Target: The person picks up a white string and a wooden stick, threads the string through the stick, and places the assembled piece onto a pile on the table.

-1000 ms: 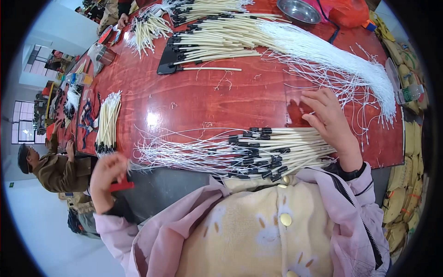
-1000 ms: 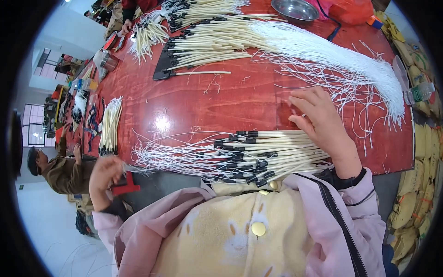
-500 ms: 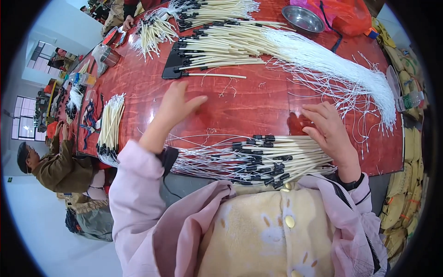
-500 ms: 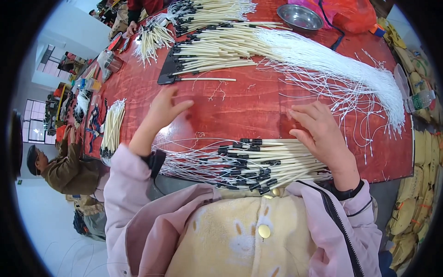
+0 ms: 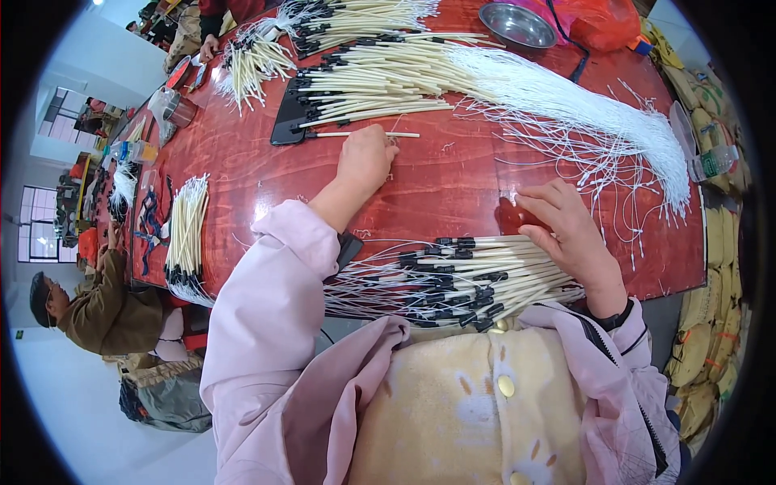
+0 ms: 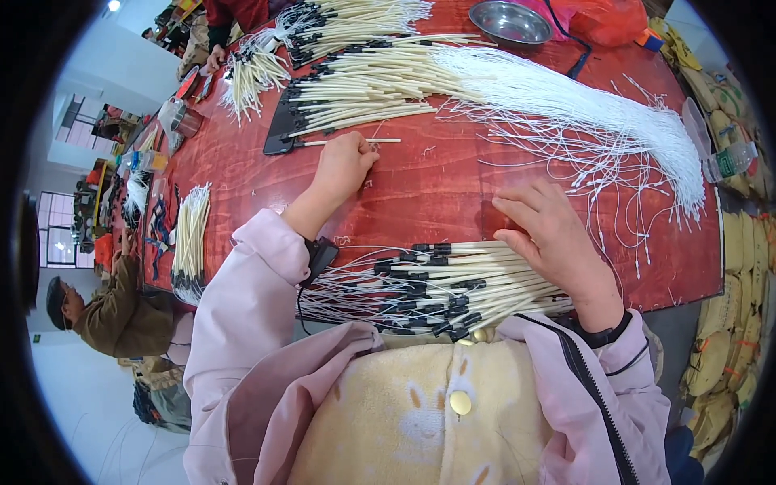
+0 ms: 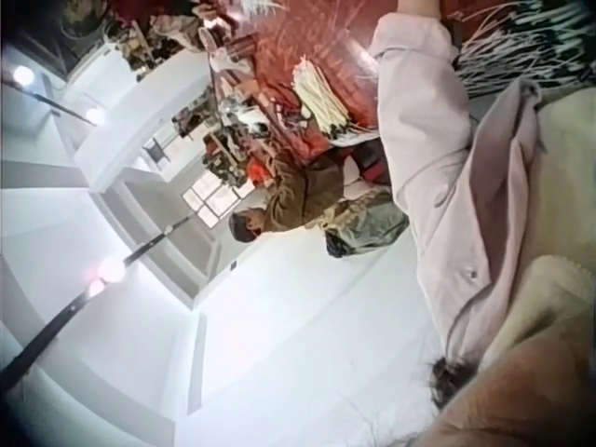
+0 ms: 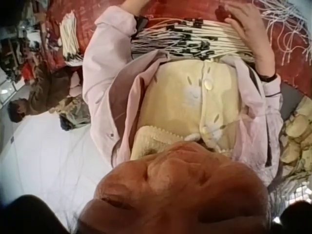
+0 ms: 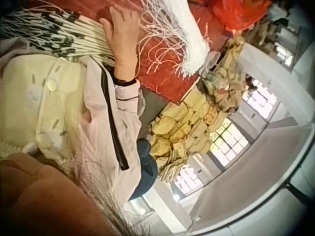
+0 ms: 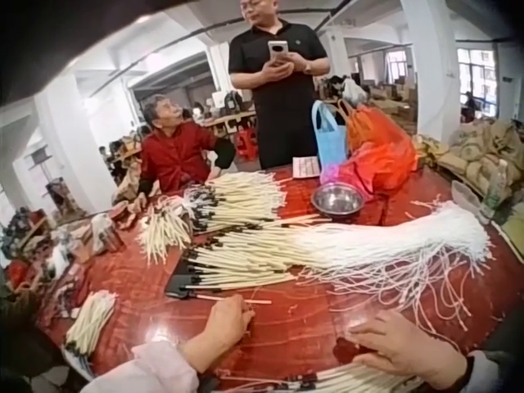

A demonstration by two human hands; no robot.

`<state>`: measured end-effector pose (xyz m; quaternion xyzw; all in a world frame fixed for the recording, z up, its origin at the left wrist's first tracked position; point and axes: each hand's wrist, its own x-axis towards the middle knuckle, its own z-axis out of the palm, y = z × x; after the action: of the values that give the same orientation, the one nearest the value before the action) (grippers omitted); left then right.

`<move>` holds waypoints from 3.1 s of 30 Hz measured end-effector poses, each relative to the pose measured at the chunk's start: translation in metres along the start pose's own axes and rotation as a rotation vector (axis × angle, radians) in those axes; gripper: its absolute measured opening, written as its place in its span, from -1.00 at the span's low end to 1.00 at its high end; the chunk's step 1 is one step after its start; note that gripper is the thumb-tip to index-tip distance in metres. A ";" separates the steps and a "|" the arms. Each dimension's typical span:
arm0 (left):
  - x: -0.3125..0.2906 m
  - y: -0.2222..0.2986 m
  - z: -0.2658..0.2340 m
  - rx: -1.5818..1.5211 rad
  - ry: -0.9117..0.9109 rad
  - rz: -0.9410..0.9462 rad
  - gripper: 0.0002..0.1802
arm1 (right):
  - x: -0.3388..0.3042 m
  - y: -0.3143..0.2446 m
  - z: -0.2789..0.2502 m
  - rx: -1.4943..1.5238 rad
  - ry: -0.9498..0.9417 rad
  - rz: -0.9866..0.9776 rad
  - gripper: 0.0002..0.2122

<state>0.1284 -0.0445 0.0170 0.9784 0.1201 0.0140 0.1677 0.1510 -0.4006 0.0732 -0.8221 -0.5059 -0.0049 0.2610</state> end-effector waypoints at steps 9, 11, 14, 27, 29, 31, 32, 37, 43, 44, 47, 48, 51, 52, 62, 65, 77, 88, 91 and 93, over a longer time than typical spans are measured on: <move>-0.021 -0.037 -0.028 -0.016 0.137 0.217 -0.76 | 0.004 -0.007 -0.002 0.014 -0.021 -0.065 -0.63; -0.054 -0.051 -0.074 -0.331 -0.063 0.155 -0.69 | -0.001 -0.004 -0.006 -0.016 0.007 -0.058 -0.64; -0.127 -0.067 -0.152 -0.377 -0.436 -0.102 -0.67 | -0.006 0.004 -0.003 -0.002 0.004 -0.039 -0.64; -0.158 -0.028 -0.089 -0.283 -0.096 -0.015 -0.67 | 0.000 -0.006 -0.002 0.037 -0.007 -0.049 -0.65; -0.139 -0.020 -0.066 -0.248 -0.084 0.070 -0.71 | -0.003 -0.005 -0.004 0.026 -0.004 -0.034 -0.65; -0.126 -0.018 -0.048 -0.162 -0.217 0.048 -0.79 | -0.010 -0.002 -0.005 0.014 -0.004 0.003 -0.66; -0.125 -0.021 -0.044 -0.162 -0.220 0.050 -0.79 | -0.012 -0.002 -0.005 0.014 -0.004 0.006 -0.66; -0.126 -0.037 -0.039 -0.269 -0.139 0.037 -0.85 | -0.011 -0.003 -0.002 0.032 -0.030 0.002 -0.67; -0.157 -0.082 -0.088 -0.765 0.180 -0.448 -0.94 | -0.007 -0.007 -0.001 0.028 -0.006 -0.020 -0.67; -0.168 -0.093 -0.092 -0.763 0.188 -0.453 -0.94 | -0.006 -0.007 0.000 0.031 -0.007 -0.029 -0.67; -0.203 -0.120 -0.106 -1.039 0.280 -0.537 -0.91 | -0.006 -0.010 0.002 0.048 -0.016 -0.031 -0.69; -0.216 -0.125 -0.112 -1.092 0.295 -0.583 -0.91 | -0.006 -0.011 0.002 0.051 -0.017 -0.036 -0.69; -0.251 -0.135 -0.127 -1.191 0.332 -0.682 -0.89 | -0.003 -0.010 0.004 0.074 -0.009 -0.039 -0.69; -0.260 -0.137 -0.130 -1.199 0.337 -0.713 -0.88 | -0.002 -0.010 0.005 0.076 -0.011 -0.041 -0.69; -0.343 -0.173 -0.172 -0.589 -0.363 -0.794 -0.88 | -0.009 0.004 0.007 0.045 0.032 -0.082 -0.71; -0.322 -0.165 -0.162 0.436 -0.044 -0.103 -0.80 | -0.007 0.005 0.010 0.056 0.044 -0.089 -0.71; 0.013 0.072 -0.006 -0.165 0.091 0.531 -0.72 | -0.014 0.008 0.000 0.027 0.057 -0.008 -0.69; 0.068 0.100 0.036 0.088 0.004 0.361 -0.81 | -0.017 0.014 0.005 0.016 0.049 0.042 -0.69; 0.060 0.095 0.029 0.153 0.015 0.387 -0.80 | -0.016 0.012 0.004 0.017 0.050 0.034 -0.69; 0.041 0.083 0.015 0.207 0.078 0.420 -0.80 | -0.014 0.010 0.003 0.020 0.053 0.016 -0.69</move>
<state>0.1884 -0.1159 0.0300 0.9926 -0.0788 0.0740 0.0549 0.1520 -0.4143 0.0626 -0.8232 -0.4920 -0.0195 0.2827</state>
